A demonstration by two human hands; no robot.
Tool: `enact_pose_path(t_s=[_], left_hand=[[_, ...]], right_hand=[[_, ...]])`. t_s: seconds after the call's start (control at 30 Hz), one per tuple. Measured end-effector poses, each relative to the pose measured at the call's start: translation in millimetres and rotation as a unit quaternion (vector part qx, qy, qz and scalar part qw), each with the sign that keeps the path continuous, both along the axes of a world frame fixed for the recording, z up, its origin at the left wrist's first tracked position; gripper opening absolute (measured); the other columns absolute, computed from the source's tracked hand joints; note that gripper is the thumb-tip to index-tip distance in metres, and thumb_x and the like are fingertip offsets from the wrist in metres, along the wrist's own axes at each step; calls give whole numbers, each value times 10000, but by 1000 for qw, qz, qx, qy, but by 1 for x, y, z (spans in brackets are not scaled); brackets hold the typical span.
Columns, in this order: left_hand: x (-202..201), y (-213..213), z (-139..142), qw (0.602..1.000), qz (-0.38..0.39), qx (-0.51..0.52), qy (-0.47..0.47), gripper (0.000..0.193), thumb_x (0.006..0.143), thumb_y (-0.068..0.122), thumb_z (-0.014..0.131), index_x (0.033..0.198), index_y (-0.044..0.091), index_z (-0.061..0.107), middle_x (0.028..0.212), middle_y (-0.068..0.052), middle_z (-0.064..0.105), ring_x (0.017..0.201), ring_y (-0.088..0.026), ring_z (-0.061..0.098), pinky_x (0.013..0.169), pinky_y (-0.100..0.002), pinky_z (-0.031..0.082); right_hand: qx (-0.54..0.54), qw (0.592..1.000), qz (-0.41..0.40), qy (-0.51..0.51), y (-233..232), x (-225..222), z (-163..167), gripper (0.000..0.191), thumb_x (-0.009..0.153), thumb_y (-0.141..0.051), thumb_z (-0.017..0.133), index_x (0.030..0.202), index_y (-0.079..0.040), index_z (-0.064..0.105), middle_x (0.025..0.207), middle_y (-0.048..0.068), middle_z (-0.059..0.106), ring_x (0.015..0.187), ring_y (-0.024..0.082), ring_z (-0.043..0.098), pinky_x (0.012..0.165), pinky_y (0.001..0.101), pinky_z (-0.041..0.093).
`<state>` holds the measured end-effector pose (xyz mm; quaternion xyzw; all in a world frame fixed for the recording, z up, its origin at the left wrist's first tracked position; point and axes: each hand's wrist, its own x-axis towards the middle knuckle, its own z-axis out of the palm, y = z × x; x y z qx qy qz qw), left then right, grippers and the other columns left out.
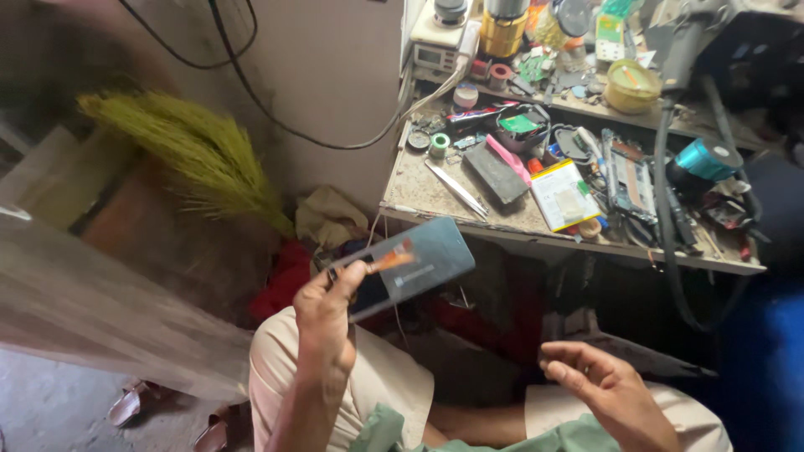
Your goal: The person sits on the floor handling a smartphone display assembly, peeling a protective film from the new screen and aligning its flex cable. They then move to a cluttered workbench and use a soldering iron on the display's flex connector.
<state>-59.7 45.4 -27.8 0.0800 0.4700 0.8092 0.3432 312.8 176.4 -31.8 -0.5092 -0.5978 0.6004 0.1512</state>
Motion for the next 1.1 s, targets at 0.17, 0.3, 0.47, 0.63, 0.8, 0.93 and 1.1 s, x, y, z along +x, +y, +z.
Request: enact_pose_path(t_s=[0.17, 0.3, 0.47, 0.63, 0.8, 0.93, 1.1], left_hand=[[-18, 9, 12, 999, 39, 29, 1, 95, 893, 64, 783, 977, 22, 792, 809, 49, 672, 671, -28, 533, 623, -194, 437], [-23, -4, 28, 997, 34, 59, -20, 116, 884, 54, 761, 987, 7, 781, 855, 2, 743, 717, -65, 634, 672, -214, 518], [-32, -23, 38, 995, 58, 84, -22, 121, 892, 34, 740, 1004, -1, 768, 897, -20, 746, 764, -93, 674, 720, -237, 560], [-40, -41, 44, 992, 88, 88, 1, 103, 930, 10, 763, 1031, -6, 772, 922, -16, 713, 780, -84, 629, 740, -234, 541], [-39, -48, 50, 992, 98, 78, 16, 107, 896, 4, 753, 1002, -4, 761, 919, -17, 733, 789, -92, 657, 742, -240, 555], [-38, -42, 52, 994, 86, 72, 13, 91, 889, 15, 756, 978, 6, 771, 895, -11, 732, 774, -86, 652, 728, -234, 546], [-34, -21, 53, 994, 85, 32, 61, 98, 884, 31, 794, 982, 25, 802, 867, 27, 706, 740, -51, 587, 679, -206, 466]], right_hand=[[-9, 1000, -21, 4, -10, 40, -8, 400, 880, -136, 730, 1259, -14, 697, 1122, 149, 794, 1079, 189, 723, 949, 335, 532], [11, 992, -62, -106, -18, 81, -3, 382, 905, -170, 768, 1259, -48, 694, 1152, 148, 770, 1135, 198, 746, 1018, 330, 532], [120, 987, -106, -32, -30, 126, 11, 399, 944, -93, 729, 1318, 39, 691, 1128, 257, 725, 1086, 363, 778, 988, 471, 580], [-15, 972, 219, 90, 10, 149, 34, 547, 889, -155, 687, 1413, -46, 573, 1182, 245, 724, 1031, 359, 729, 939, 489, 641], [197, 938, 214, 188, 6, 170, 32, 403, 1002, -148, 684, 1371, 12, 654, 1088, 206, 691, 980, 340, 783, 850, 483, 650], [293, 949, 21, 112, -17, 146, 32, 305, 991, -88, 660, 1253, 46, 740, 980, 202, 755, 905, 300, 761, 833, 445, 642], [232, 963, -64, 125, -19, 79, 58, 277, 952, -41, 666, 1186, 87, 740, 914, 196, 778, 863, 256, 739, 832, 380, 589]])
